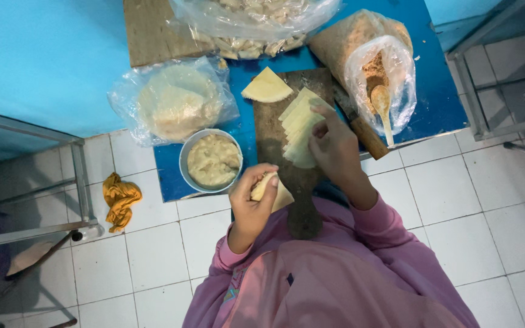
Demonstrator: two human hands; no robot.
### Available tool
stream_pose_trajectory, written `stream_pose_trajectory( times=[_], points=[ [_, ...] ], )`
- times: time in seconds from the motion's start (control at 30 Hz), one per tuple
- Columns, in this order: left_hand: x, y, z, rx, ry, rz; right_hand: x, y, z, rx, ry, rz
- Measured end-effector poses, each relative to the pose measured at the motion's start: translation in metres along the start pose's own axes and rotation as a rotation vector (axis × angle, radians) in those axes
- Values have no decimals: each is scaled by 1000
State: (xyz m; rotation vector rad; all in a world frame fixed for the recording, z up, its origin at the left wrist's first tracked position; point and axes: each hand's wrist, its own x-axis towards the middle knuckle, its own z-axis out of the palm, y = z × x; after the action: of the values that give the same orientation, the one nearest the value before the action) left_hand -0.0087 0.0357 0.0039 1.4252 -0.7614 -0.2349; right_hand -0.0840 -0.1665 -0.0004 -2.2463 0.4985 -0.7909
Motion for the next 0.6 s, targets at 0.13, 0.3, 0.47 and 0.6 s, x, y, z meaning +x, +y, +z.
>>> stream_pose_trajectory(
  times=[0.13, 0.3, 0.47, 0.6],
  points=[
    [-3, -8, -3, -104, -21, -74, 3, 3, 1, -35, 3, 48],
    [-4, -19, -4, -215, -41, -122, -6, 2, -12, -57, 79, -77],
    [-1, -36, 10, -329, -9, -142, -34, -18, -30, 81, 73, -32],
    [-3, -46, 28, -303, 5, -152, -56, -42, -24, 120, 11, -201]
  ],
)
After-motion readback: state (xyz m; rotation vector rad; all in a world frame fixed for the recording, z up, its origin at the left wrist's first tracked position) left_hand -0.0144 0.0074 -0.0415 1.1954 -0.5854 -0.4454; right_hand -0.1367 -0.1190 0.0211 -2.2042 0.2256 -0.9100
